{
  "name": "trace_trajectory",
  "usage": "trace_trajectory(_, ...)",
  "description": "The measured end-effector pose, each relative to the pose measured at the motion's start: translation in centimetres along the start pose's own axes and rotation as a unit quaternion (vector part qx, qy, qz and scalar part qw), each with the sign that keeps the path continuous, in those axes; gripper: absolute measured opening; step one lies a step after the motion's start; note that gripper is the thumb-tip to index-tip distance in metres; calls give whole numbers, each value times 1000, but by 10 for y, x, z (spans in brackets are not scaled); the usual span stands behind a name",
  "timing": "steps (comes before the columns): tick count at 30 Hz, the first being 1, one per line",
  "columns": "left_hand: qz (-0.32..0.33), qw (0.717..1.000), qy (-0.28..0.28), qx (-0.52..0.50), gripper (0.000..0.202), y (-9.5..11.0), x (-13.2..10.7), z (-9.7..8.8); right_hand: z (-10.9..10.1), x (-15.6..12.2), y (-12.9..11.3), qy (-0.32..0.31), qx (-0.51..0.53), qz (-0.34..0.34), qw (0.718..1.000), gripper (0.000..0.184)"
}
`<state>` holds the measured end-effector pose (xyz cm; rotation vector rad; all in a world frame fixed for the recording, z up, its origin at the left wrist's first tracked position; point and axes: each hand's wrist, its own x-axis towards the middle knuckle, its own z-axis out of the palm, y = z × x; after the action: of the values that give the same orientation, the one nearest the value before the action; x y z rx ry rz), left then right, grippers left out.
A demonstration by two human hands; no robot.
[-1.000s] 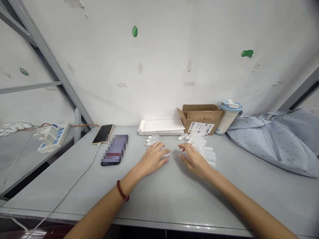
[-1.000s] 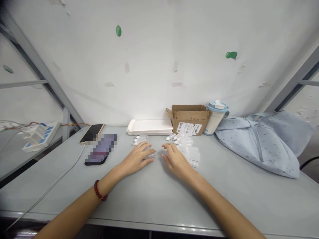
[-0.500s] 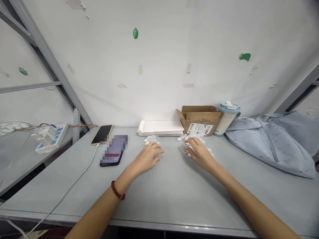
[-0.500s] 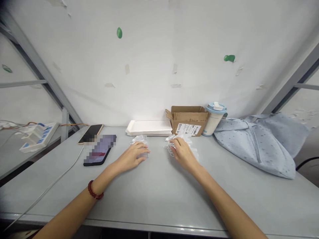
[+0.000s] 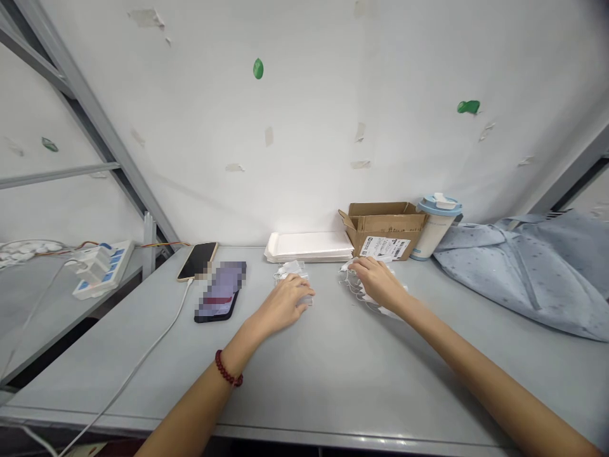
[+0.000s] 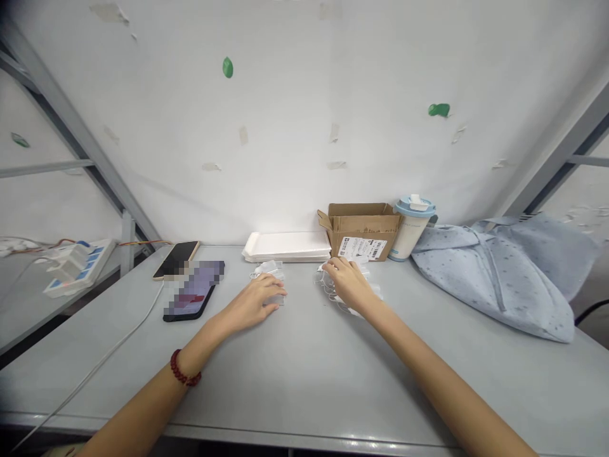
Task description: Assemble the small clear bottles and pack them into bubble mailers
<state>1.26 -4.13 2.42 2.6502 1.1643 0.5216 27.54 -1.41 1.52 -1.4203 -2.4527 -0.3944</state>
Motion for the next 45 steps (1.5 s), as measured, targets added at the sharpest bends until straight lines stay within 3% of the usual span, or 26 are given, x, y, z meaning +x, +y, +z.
trace_trajectory(4, -5, 1000, 0, -6, 27, -2, -1, -1, 0, 15, 2, -43, -29, -22, 998, 47)
trace_trajectory(13, -57, 998, -7, -7, 29, -6, -2, -6, -1, 35, 2, -90, -72, -38, 993, 33)
trace_trajectory(20, -57, 998, -13, -14, 26, -5, -3, -8, 1, 41, -1, -88, -89, -51, 991, 28)
trace_trajectory(27, -47, 999, 3, -25, 20, -3, -2, -10, -8, 38, -8, -47, -71, -71, 994, 22)
trace_trajectory(33, -54, 995, 76, -49, 25, 6, 0, -9, -23, 8, -25, 24, -22, -58, 998, 23)
trace_trajectory(37, -38, 991, 96, -82, 32, 15, 0, -5, -26, -16, -36, 119, 114, -55, 985, 22)
trace_trajectory(45, 15, 991, 119, -51, 17, 29, 0, 1, -29, -28, -51, 98, 258, -31, 961, 26)
